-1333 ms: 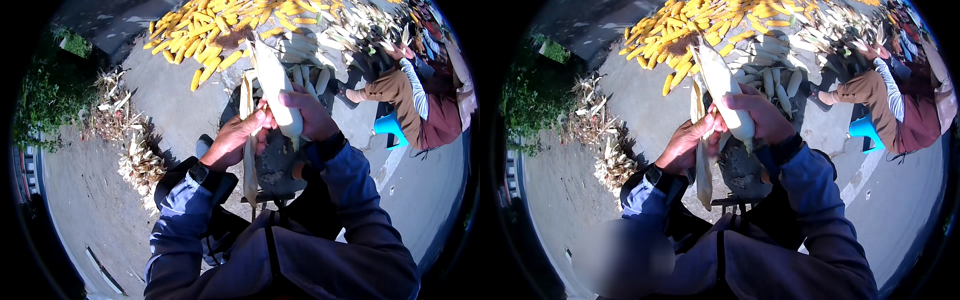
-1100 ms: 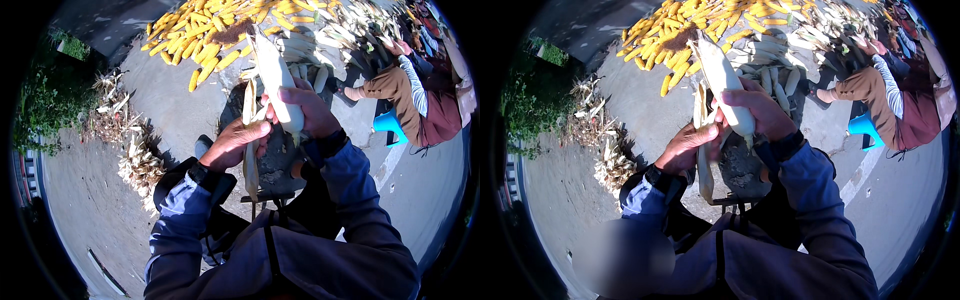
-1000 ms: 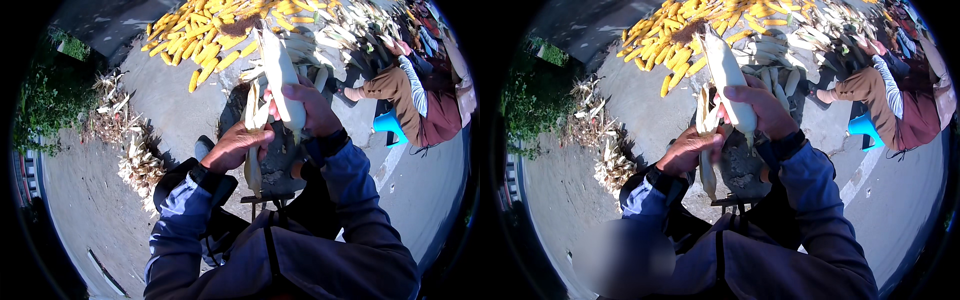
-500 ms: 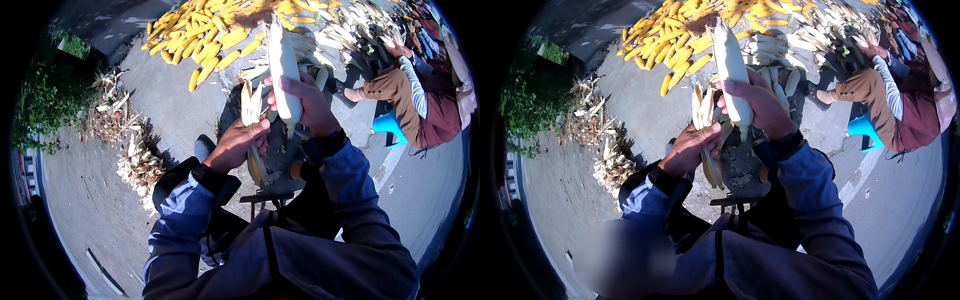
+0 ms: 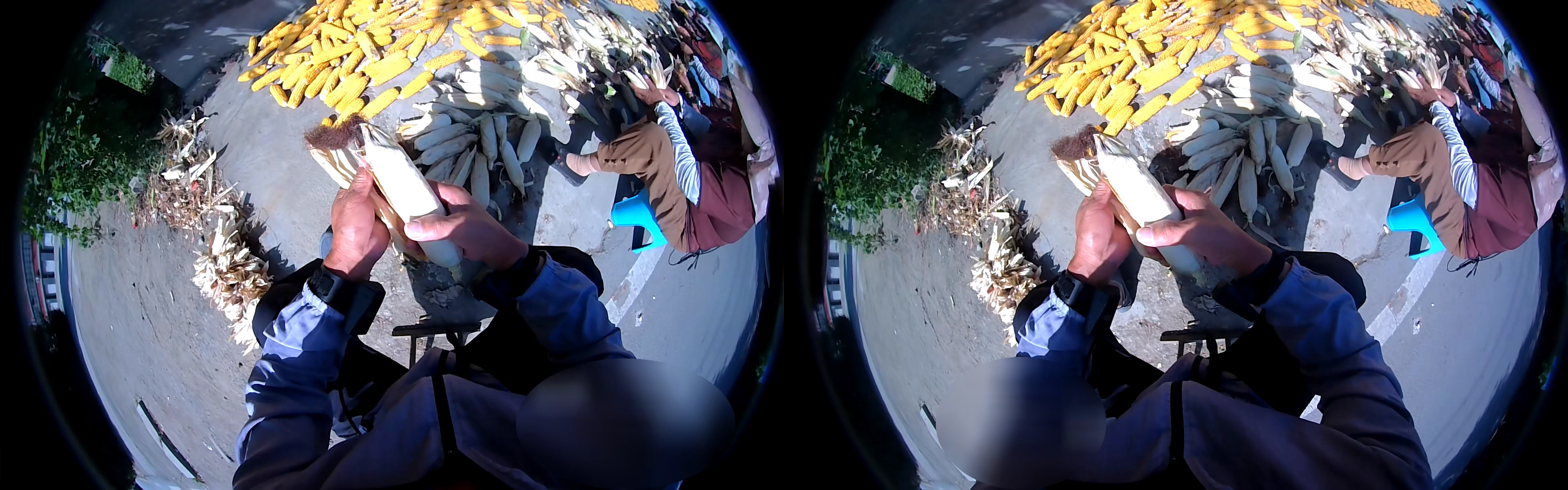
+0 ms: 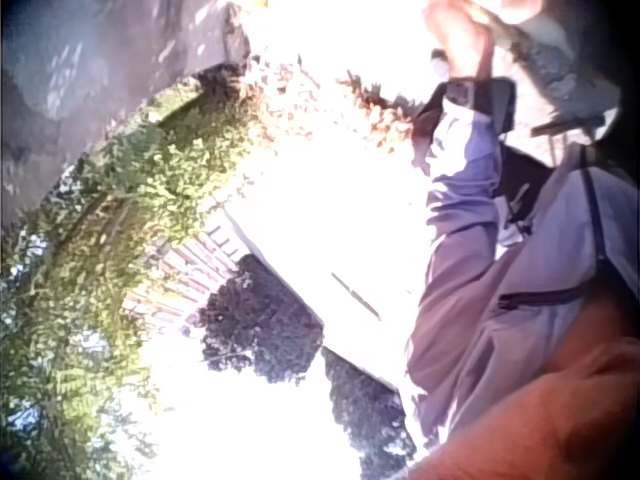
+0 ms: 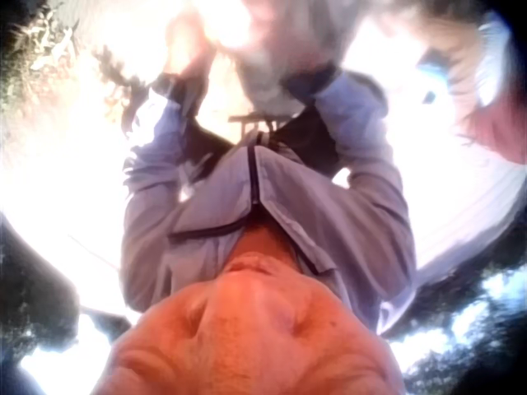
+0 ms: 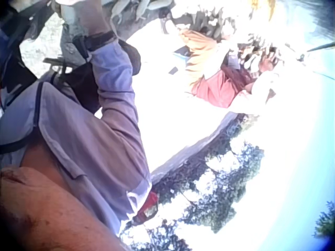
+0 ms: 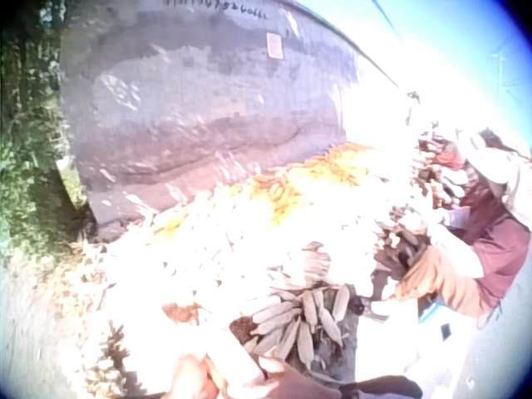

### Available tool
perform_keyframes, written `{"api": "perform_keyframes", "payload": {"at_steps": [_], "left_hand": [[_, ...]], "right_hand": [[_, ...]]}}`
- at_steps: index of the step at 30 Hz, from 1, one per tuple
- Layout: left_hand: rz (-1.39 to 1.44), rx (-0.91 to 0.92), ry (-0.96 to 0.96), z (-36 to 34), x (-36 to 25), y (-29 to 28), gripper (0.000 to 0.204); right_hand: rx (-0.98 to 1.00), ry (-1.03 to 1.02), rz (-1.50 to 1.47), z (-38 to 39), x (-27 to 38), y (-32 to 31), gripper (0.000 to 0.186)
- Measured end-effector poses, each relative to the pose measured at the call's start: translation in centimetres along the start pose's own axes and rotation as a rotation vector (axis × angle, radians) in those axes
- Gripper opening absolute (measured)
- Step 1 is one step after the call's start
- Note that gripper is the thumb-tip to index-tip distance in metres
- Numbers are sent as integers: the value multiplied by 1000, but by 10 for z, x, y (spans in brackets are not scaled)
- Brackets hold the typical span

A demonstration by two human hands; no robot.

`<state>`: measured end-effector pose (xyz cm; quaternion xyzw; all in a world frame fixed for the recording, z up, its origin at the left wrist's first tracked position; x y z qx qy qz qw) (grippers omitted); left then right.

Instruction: The person sits outdoors and shucks corn cobs by hand. They pull back the husks to reveal the kernels and discard the husks to the side. The shucked corn is placed in a pile on the ground.

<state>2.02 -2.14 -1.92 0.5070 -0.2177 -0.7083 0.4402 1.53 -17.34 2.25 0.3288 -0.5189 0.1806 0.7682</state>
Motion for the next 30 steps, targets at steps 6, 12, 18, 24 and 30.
{"api": "perform_keyframes", "payload": {"at_steps": [6, 12, 18, 24, 30], "left_hand": [[-37, -29, 25, -7, -1, -19, 34], [-67, -68, 90, 1, -12, 8, 27], [-113, 9, 73, -10, -22, -1, 27], [-148, 122, 29, -10, -21, 3, 29], [-276, 140, 41, -3, -19, 11, 11]], "right_hand": [[24, 29, 21, -7, -5, 8, 46], [-70, 50, 85, -7, -5, 1, 47], [-90, 65, -45, -5, -6, 1, 53], [-12, 53, -139, -8, -10, -1, 51], [-45, 46, -121, -10, -14, -6, 47]]}}
Point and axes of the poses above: each hand's wrist, its own z-axis away from the middle knuckle, its own y-axis out of the palm, x = y × z, the point moved 5 cm from there along -z, towards the middle knuckle, and after that the axes turned 11 degrees about z, right-handed, at the moved point
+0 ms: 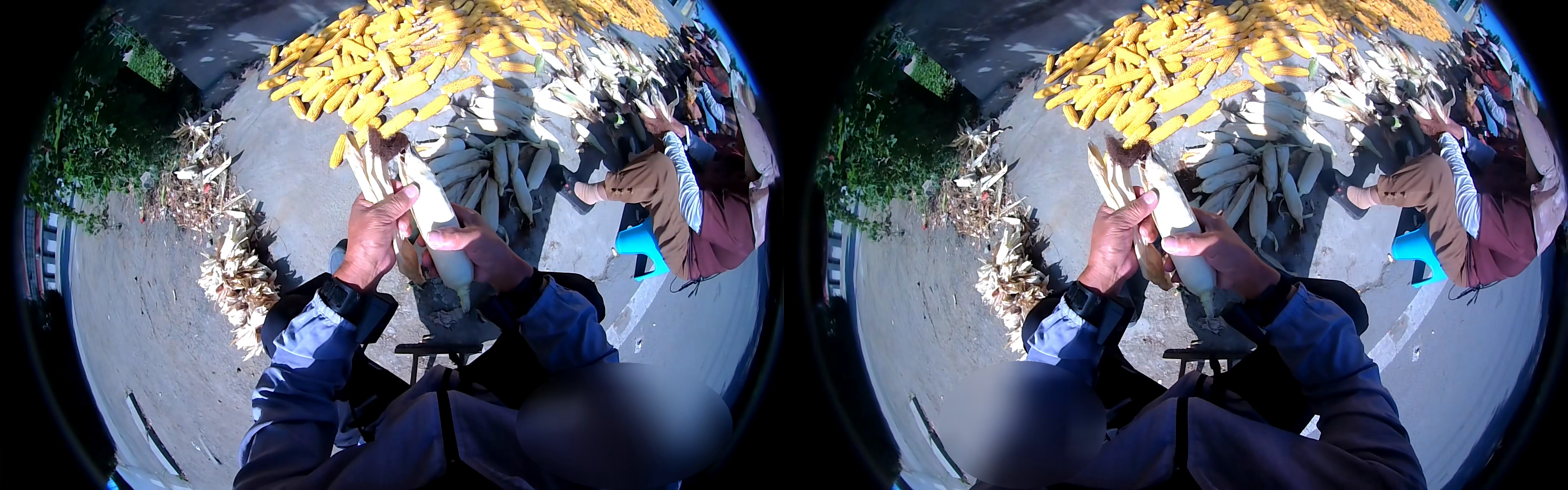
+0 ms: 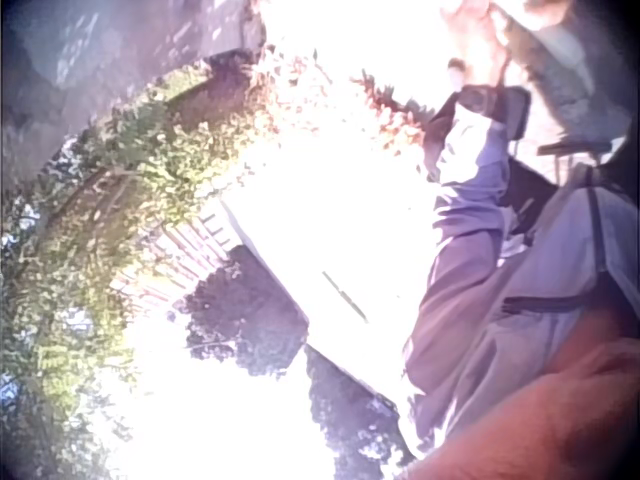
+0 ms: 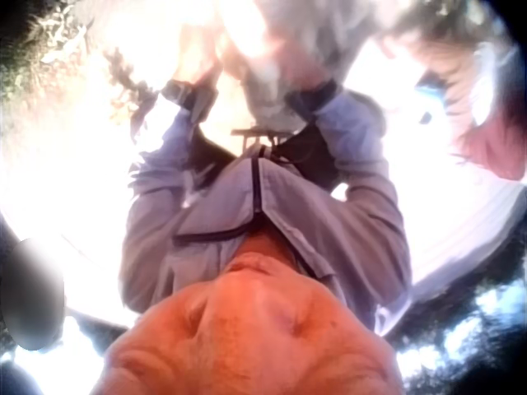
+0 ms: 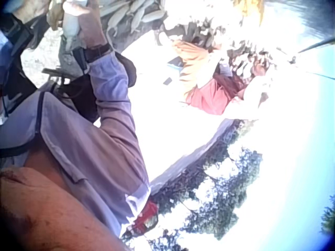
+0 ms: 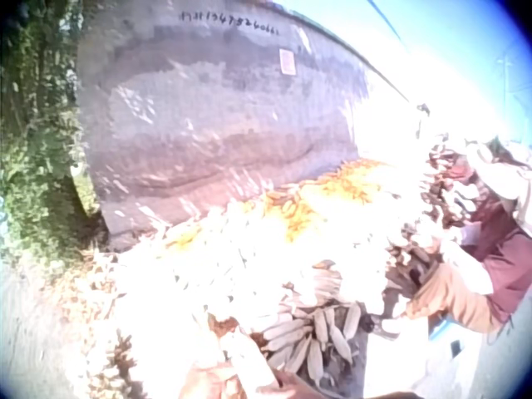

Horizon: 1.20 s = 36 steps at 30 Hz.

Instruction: The person sits outdoors and shucks corn cobs by hand. They pull back the husks to reveal the kernels and discard the husks to the side. The shucked corn is placed in a pile on the ground.

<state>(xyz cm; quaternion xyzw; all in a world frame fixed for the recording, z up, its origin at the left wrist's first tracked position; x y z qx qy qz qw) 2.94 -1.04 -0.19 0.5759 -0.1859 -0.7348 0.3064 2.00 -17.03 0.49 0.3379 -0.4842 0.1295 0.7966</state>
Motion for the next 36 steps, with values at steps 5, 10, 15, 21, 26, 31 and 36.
{"api": "perform_keyframes", "payload": {"at_steps": [5, 10, 15, 21, 26, 31, 36], "left_hand": [[8, -30, -32, 2, -1, 0, 9], [89, -57, -21, 0, 0, -13, 7], [173, -98, 35, 6, -10, -9, 5], [195, -93, 84, 2, -20, -24, 11], [221, -62, 85, 2, -23, -23, 17], [223, 24, 39, 5, -19, -15, 17], [180, 50, -46, 7, -13, -11, 23]], "right_hand": [[-5, 51, -78, -1, -6, -4, 47], [-15, 30, -86, -2, -6, -8, 46], [-120, -61, -76, -10, -4, -27, 45], [-210, -83, -123, -6, 8, -36, 39], [-202, -64, -271, -7, 8, -49, 45], [-141, 2, -236, -6, 4, -39, 47], [-97, 19, -210, -7, -2, -32, 46]]}}
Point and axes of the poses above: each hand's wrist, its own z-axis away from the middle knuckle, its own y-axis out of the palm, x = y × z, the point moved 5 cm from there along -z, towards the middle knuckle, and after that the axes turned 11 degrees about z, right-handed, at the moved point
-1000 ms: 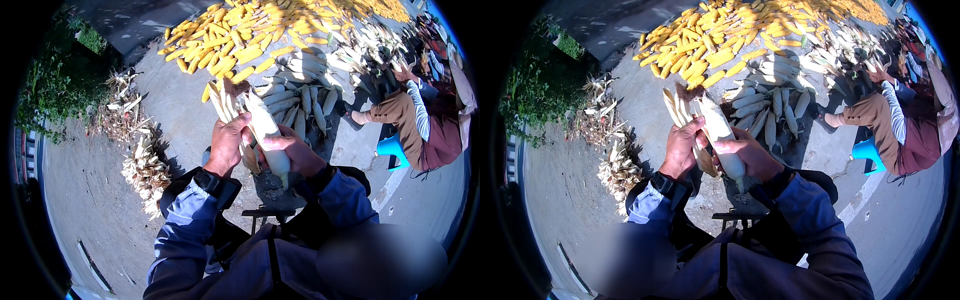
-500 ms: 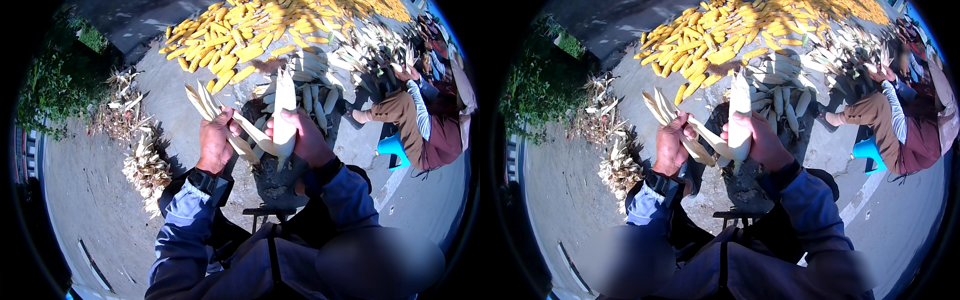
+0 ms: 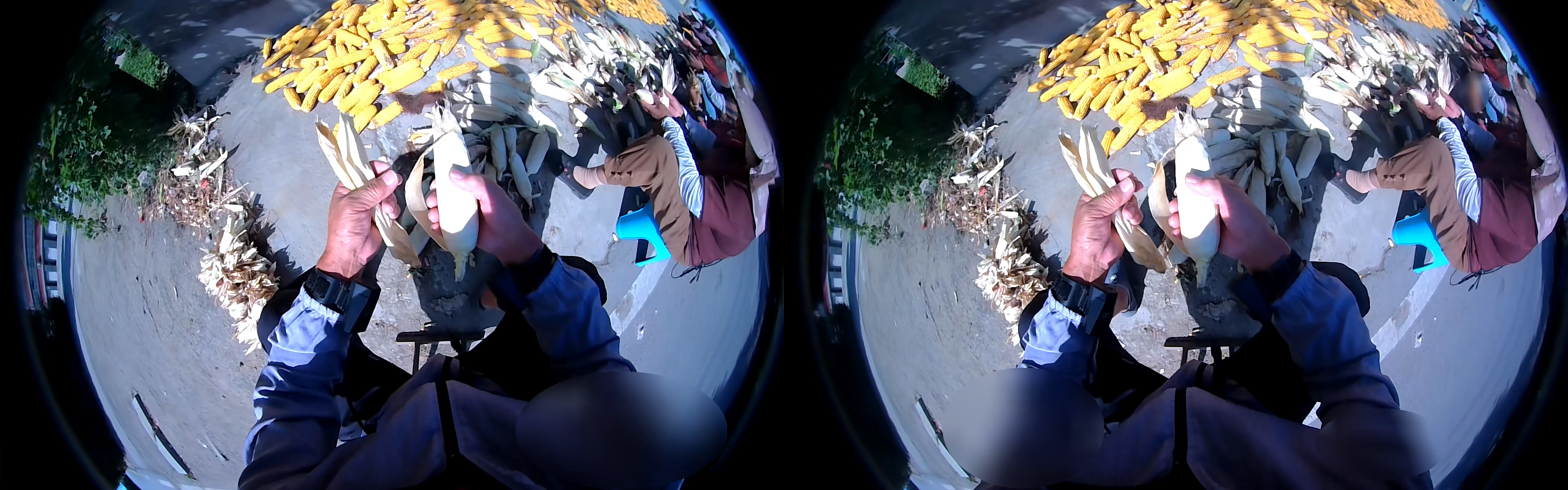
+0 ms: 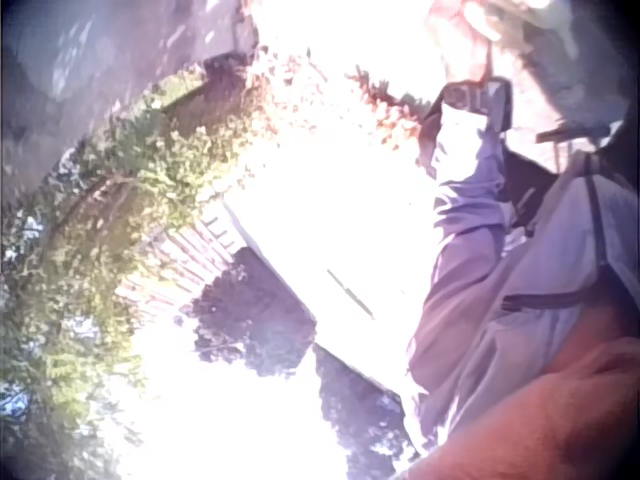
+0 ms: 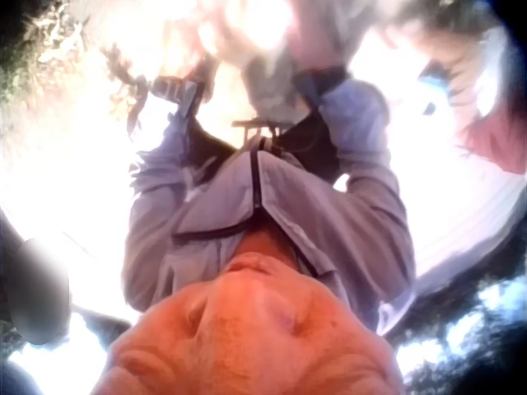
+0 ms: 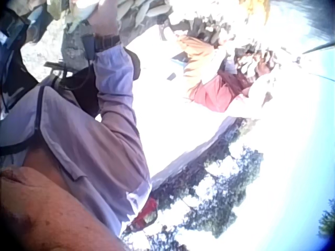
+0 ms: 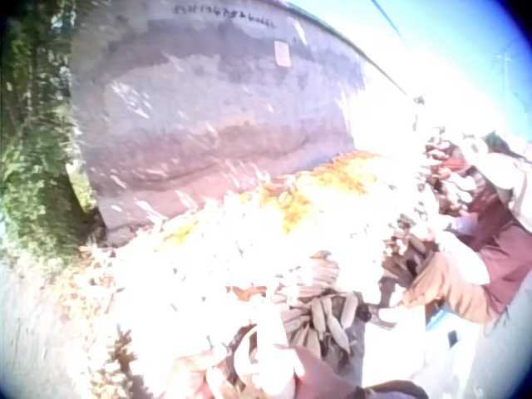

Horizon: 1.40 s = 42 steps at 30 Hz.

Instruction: The person sits outdoors and shucks corn cobs by hand. They pull back the husks to reveal the kernels and discard the husks to the side. The shucked corn is placed in a pile on the ground.

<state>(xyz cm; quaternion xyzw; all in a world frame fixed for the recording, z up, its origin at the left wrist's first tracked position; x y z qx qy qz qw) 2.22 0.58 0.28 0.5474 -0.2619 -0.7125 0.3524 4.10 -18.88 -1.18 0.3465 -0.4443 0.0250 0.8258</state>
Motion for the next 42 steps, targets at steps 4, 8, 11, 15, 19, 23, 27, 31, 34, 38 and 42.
{"api": "perform_keyframes", "payload": {"at_steps": [4, 8, 11, 15, 19, 23, 27, 31, 34, 38, 42], "left_hand": [[-118, -32, -44, 1, 3, -3, 27], [-141, -40, -30, -1, 6, -5, 20], [-113, -78, -36, -1, 13, -11, 17], [-143, -139, -145, 2, 22, -13, 17], [-62, -107, -216, 7, 29, 1, 23], [-105, -62, -195, 6, 31, 1, 26], [-138, 32, -227, 3, 34, 1, 31], [-129, 9, -185, 7, 35, 7, 41], [-110, 42, -169, 7, 36, 7, 39], [-113, 163, -207, 10, 37, 15, 28], [-65, 66, -189, 4, 45, 1, 23]], "right_hand": [[4, -9, 33, 0, -4, 0, 46], [18, -21, -1, 1, 1, 1, 47], [38, -37, -22, 3, 6, 4, 48], [109, -52, -41, 2, 5, 7, 47], [124, -21, -69, 1, 0, 7, 40], [69, -18, -52, -1, -1, 3, 35], [48, -38, 0, -2, 1, 2, 38], [35, -36, 34, -4, 1, -2, 44], [59, -47, -8, -4, 4, 2, 38], [26, -21, 41, 2, 7, 5, 36], [71, -34, 56, 1, 4, 9, 39]]}}
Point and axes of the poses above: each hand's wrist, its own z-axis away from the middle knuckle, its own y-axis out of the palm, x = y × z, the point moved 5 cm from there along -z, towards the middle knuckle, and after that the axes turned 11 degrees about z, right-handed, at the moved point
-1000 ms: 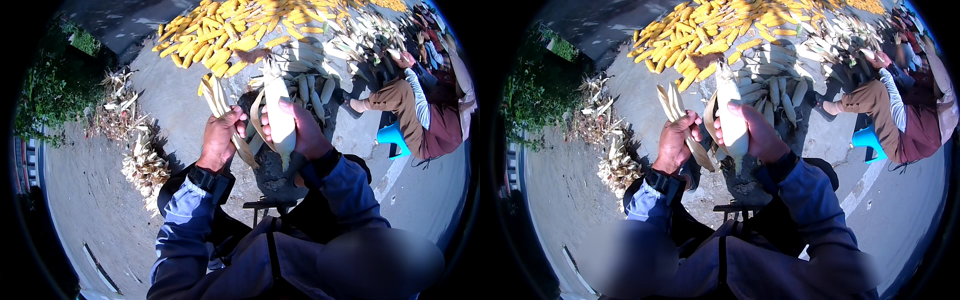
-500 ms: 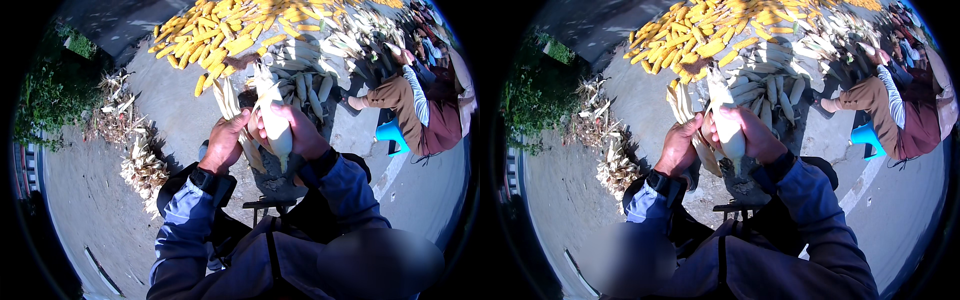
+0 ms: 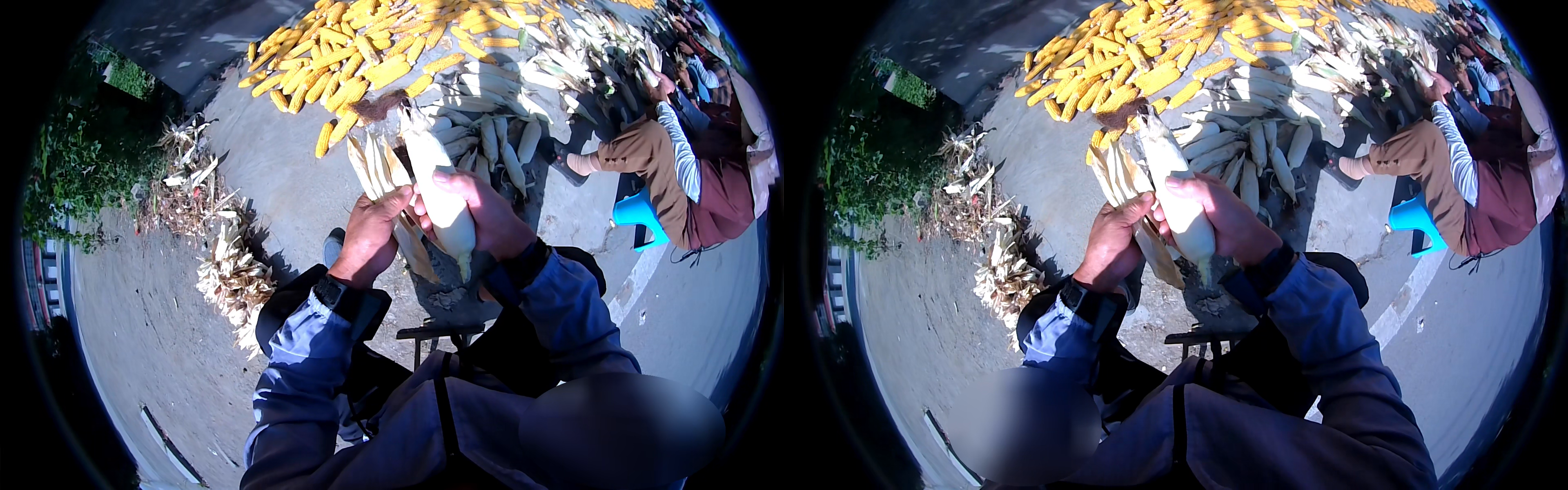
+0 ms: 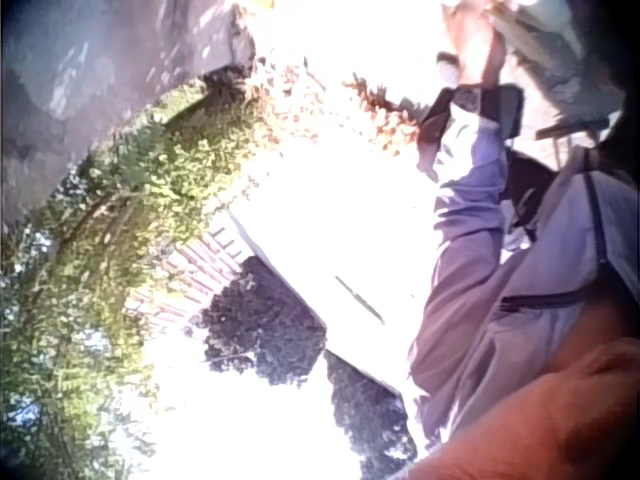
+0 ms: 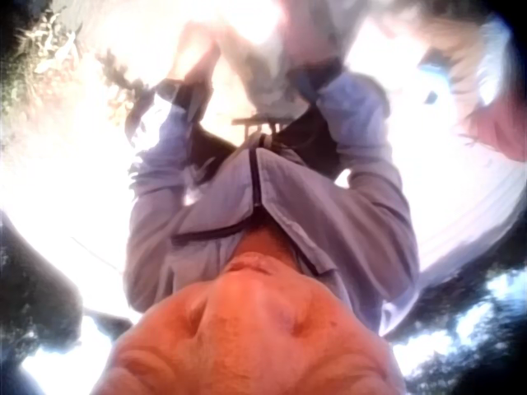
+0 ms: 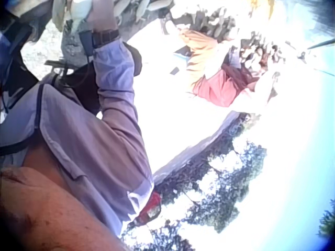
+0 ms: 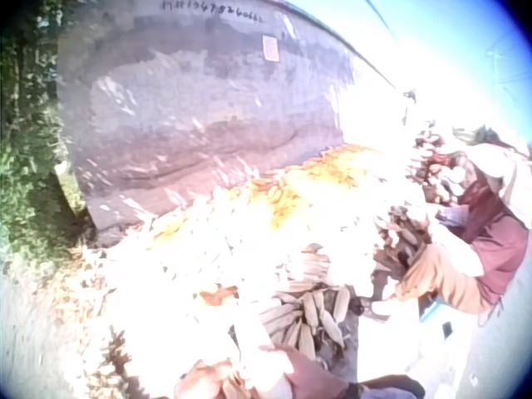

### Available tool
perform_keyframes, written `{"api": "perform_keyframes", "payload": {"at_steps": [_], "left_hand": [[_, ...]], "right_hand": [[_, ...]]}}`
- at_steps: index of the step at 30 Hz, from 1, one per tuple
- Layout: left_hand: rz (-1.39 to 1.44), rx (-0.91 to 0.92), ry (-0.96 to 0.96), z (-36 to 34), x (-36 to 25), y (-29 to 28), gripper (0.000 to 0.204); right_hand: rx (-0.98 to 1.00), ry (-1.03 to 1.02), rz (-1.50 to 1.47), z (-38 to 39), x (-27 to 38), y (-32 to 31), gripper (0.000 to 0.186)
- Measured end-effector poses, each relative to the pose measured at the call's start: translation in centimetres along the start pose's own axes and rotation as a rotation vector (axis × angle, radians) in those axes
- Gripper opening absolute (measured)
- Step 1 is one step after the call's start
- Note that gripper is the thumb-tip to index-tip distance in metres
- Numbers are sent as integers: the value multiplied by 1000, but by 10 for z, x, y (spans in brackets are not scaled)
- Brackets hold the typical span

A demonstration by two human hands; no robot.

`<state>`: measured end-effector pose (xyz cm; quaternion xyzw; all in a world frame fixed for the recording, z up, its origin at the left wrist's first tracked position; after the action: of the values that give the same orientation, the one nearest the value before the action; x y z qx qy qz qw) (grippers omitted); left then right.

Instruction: The person sits outdoors and shucks corn cobs by hand. They pull back the husks to reveal the kernels and discard the husks to the side. The shucked corn is placed in a pile on the ground.

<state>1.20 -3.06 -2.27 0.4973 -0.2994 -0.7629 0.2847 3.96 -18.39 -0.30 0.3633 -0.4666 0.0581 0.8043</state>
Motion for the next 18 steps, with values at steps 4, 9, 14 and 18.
{"api": "perform_keyframes", "payload": {"at_steps": [4, 9, 14, 18], "left_hand": [[7, -39, 15, 0, 1, 0, 22], [78, -46, 81, -1, -10, -1, 20], [219, -32, 139, -2, -16, 3, 19], [287, 51, 159, 1, -21, 11, 21]], "right_hand": [[26, -41, 46, -2, -3, -6, 45], [-67, -80, -77, 2, 12, -2, 35], [-131, -157, -137, -5, 12, -15, 35], [-103, -180, -142, -5, 15, -15, 37]]}}
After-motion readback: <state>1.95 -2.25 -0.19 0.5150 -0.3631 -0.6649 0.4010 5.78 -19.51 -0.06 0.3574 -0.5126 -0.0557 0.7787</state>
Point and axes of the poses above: each hand's wrist, its own z-axis away from the middle knuckle, its own y-axis out of the palm, x = y × z, the point moved 5 cm from there along -z, towards the middle knuckle, and after that the axes turned 11 degrees about z, right-handed, at the moved point
